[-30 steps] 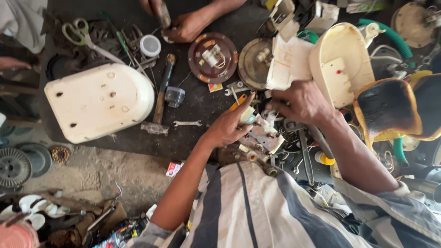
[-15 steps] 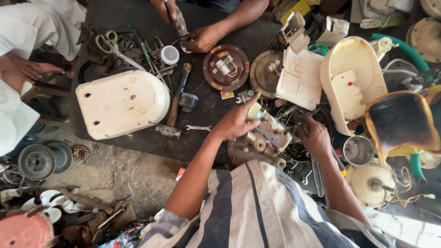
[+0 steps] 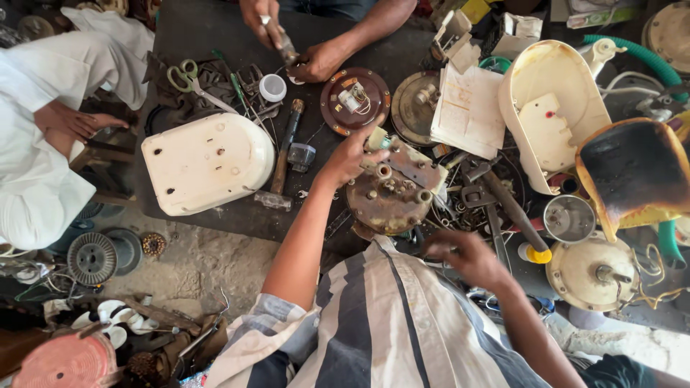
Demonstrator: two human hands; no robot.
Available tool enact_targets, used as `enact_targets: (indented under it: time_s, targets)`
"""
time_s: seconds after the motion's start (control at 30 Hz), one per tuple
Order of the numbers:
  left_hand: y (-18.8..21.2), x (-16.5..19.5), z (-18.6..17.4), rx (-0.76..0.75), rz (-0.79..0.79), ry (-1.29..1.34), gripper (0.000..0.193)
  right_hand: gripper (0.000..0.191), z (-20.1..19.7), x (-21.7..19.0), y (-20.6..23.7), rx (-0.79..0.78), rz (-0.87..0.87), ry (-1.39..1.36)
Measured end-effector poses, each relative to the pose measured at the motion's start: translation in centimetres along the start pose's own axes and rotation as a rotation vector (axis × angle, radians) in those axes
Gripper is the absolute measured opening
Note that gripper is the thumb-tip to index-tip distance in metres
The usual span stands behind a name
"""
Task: The person disassembles a small appliance motor, removes a cylindrical metal component, and uses a wrench to tighten or loosen a nut on the assembly. They handle various tools and parts on a cluttered workbench while another person works nearby.
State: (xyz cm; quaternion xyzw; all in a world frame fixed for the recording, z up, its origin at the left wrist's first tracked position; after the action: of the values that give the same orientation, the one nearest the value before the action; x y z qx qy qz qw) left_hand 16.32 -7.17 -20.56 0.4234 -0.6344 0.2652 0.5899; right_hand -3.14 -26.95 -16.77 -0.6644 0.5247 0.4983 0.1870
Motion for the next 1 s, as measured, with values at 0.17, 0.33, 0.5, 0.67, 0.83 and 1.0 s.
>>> enact_targets:
  time_s: [0.17, 0.33, 0.5, 0.67, 0.83, 1.0]
  targets:
    - [0.2, -0.1, -0.6, 0.042, -0.058, -0.102, 0.095, 0.036, 1.7, -0.3, 0.2, 0.083, 0.095, 0.012]
    - [0.6, 0.5, -0.4, 0.067, -0.060, -0.070, 0.094, 0.039, 0.3, -0.5, 0.0, 0.346, 0.128, -0.076]
    - [0.9, 0.1, 0.1, 0.042, -0.035, 0.130, 0.092, 0.053, 0.3, -1.6, 0.3, 0.525, 0.128, -0.207]
    - [0.8, -0.5, 0.5, 0.110, 0.034, 0.080, 0.088, 0.085, 2.6, -2.9, -0.6, 0.659, 0.037, -0.429]
    - [1.0, -0.5, 1.1, 0.137, 0.008, -0.014, 0.087, 0.089, 8.9, -1.0, -1.1, 0.725, 0.151, -0.862]
    - [0.8, 0.2, 1.5, 0.127, 0.033, 0.028, 0.086, 0.073, 13.6, -1.0, -0.4, 0.800, 0.144, -1.106]
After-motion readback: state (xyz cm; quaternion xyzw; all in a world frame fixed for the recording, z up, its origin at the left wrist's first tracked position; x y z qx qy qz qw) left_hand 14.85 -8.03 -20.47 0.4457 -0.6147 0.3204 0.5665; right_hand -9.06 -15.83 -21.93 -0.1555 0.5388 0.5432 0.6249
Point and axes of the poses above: each hand's wrist, its own y-axis away from the middle knuckle, its own z-axis out of the palm, x = y × z, the point moved 9 cm from there along -y, towards the middle knuckle, and after that the axes turned 5 degrees about -z, right-handed, at the moved point
